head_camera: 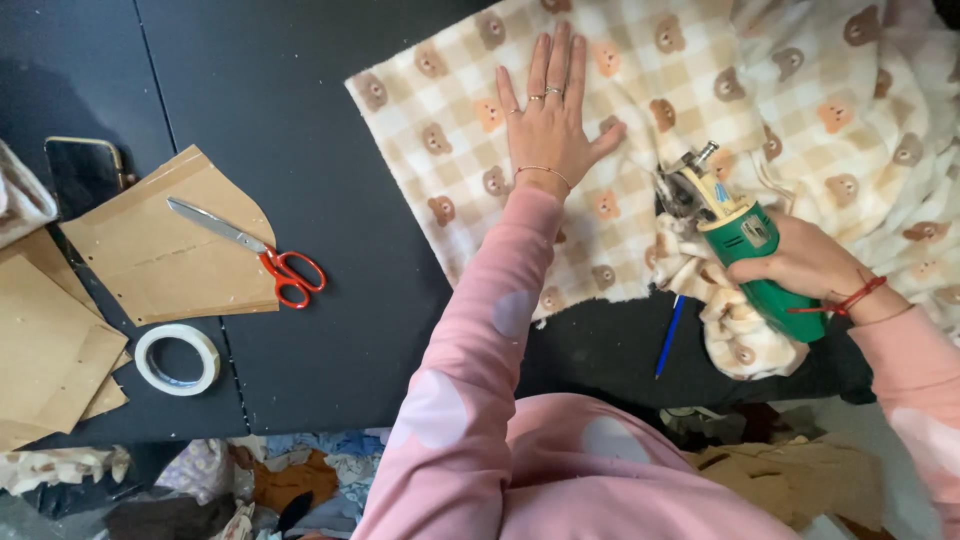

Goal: The person uses a rotary cutter to trim a piece of patterned fabric on a black table. They then adjust the cutter's blade, use scissors to trim the fabric further, and trace a cardboard template onto the fabric with a pen before cutting again.

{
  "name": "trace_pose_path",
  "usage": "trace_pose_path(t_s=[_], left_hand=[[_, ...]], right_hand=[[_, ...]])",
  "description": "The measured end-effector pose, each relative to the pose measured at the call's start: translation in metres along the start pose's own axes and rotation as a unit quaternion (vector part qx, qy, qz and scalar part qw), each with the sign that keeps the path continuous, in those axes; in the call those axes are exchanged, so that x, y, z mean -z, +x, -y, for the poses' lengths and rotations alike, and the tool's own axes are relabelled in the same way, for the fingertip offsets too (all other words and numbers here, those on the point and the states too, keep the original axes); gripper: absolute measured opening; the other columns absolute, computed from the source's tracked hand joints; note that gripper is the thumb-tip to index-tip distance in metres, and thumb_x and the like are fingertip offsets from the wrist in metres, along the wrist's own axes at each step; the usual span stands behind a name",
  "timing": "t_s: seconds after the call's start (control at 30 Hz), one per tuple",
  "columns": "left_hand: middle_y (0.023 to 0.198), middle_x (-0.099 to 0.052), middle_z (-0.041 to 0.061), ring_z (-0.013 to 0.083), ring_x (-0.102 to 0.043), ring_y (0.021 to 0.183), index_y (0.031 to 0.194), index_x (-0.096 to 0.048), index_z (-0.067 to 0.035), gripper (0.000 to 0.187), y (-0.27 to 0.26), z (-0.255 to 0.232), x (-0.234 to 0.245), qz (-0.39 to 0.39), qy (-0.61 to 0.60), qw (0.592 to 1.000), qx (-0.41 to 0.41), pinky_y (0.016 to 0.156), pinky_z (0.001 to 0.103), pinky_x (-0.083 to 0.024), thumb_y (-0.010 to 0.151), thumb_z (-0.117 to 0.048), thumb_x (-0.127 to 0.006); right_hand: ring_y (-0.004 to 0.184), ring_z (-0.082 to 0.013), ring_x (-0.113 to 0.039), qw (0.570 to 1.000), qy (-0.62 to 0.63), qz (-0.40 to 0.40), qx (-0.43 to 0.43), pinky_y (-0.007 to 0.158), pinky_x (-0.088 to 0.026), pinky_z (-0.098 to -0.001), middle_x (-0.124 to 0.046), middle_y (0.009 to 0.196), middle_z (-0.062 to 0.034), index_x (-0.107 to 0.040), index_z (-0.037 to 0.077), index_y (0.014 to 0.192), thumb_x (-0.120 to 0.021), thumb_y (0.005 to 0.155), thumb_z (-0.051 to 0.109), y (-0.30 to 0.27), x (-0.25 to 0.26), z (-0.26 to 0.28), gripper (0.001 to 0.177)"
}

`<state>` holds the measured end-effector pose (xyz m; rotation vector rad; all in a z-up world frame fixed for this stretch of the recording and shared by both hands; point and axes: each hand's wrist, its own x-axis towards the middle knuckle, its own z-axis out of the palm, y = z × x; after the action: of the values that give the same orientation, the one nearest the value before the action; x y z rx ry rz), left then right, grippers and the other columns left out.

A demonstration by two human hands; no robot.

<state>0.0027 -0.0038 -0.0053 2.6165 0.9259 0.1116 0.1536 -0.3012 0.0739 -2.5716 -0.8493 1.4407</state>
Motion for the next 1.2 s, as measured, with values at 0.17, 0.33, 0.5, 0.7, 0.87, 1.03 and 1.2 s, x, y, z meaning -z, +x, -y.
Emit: trace_pose_path(t_s=[0.17,0.33,0.5,0.7,0.87,1.03,1.2], left_hand=[[0.172,-0.014,0.001,0.0203,-0.010,0.160,0.165,-0.022,-0.015,0.112,0.000,0.001,-0.002,-0.005,-0.002,1.000,-0.001,0.130,0.066,-0.008,0.080,-0.074,-0.066],[0.172,-0.014,0.001,0.0207,-0.010,0.160,0.164,-0.022,-0.015,0.111,-0.001,0.003,-0.001,0.010,0.007,1.000,0.001,0.129,0.066,-0.007,0.081,-0.074,-0.064],[0.164,-0.033,0.006,0.0245,-0.034,0.151,0.156,-0.037,-0.014,0.083,-0.037,-0.002,0.003,-0.097,-0.036,0.990,-0.097,0.123,0.067,-0.019,0.089,-0.049,-0.069],[0.131,-0.061,0.002,0.0227,-0.058,0.121,0.137,-0.062,-0.015,0.041,-0.197,-0.023,-0.027,0.027,-0.128,0.949,-0.286,0.111,0.045,-0.043,0.097,-0.023,-0.068],[0.153,-0.049,0.004,0.0198,-0.050,0.137,0.143,-0.059,-0.012,0.055,-0.217,-0.034,-0.016,0.000,-0.100,0.949,-0.298,0.115,0.041,-0.040,0.089,-0.024,-0.066],[0.162,-0.042,0.004,0.0194,-0.044,0.146,0.143,-0.057,-0.013,0.050,-0.221,-0.040,-0.021,-0.001,-0.075,0.954,-0.289,0.118,0.041,-0.037,0.095,-0.025,-0.063],[0.160,-0.044,0.005,0.0216,-0.044,0.146,0.137,-0.059,-0.019,0.042,-0.221,-0.040,-0.026,-0.015,-0.099,0.956,-0.275,0.119,0.041,-0.036,0.096,-0.025,-0.062]], right_hand=[[0.097,-0.0317,-0.073,0.998,-0.045,0.042,-0.027,0.087,-0.055,-0.0393,-0.076,0.107,-0.0152,-0.059,0.017,0.135,-0.083,0.062,0.030,-0.024,0.005,0.008,0.078],[0.095,-0.0284,-0.076,0.988,-0.106,0.115,-0.016,0.086,-0.058,-0.0391,-0.080,0.103,-0.0109,-0.064,0.019,0.123,-0.088,0.059,0.033,-0.038,0.004,-0.003,0.069],[0.092,-0.0349,-0.074,0.982,-0.162,0.092,0.003,0.082,-0.058,-0.0427,-0.079,0.101,-0.0134,-0.061,0.024,0.129,-0.088,0.061,0.032,-0.035,0.012,0.008,0.074],[0.091,-0.0328,-0.078,0.964,-0.232,0.133,0.007,0.086,-0.060,-0.0425,-0.081,0.101,-0.0106,-0.061,0.027,0.128,-0.092,0.059,0.031,-0.011,0.031,0.032,0.076],[0.094,-0.0316,-0.077,0.938,-0.304,0.147,0.077,0.088,-0.060,-0.0413,-0.080,0.101,-0.0111,-0.059,0.026,0.133,-0.093,0.056,0.033,0.009,0.034,0.027,0.085],[0.095,-0.0329,-0.076,0.946,-0.278,0.143,0.090,0.089,-0.060,-0.0409,-0.079,0.104,-0.0133,-0.050,0.030,0.143,-0.094,0.053,0.032,0.010,0.036,0.035,0.100],[0.092,-0.0342,-0.078,0.935,-0.315,0.153,0.054,0.086,-0.062,-0.0414,-0.081,0.099,-0.0143,-0.053,0.030,0.143,-0.093,0.055,0.030,0.013,0.034,0.049,0.096]])
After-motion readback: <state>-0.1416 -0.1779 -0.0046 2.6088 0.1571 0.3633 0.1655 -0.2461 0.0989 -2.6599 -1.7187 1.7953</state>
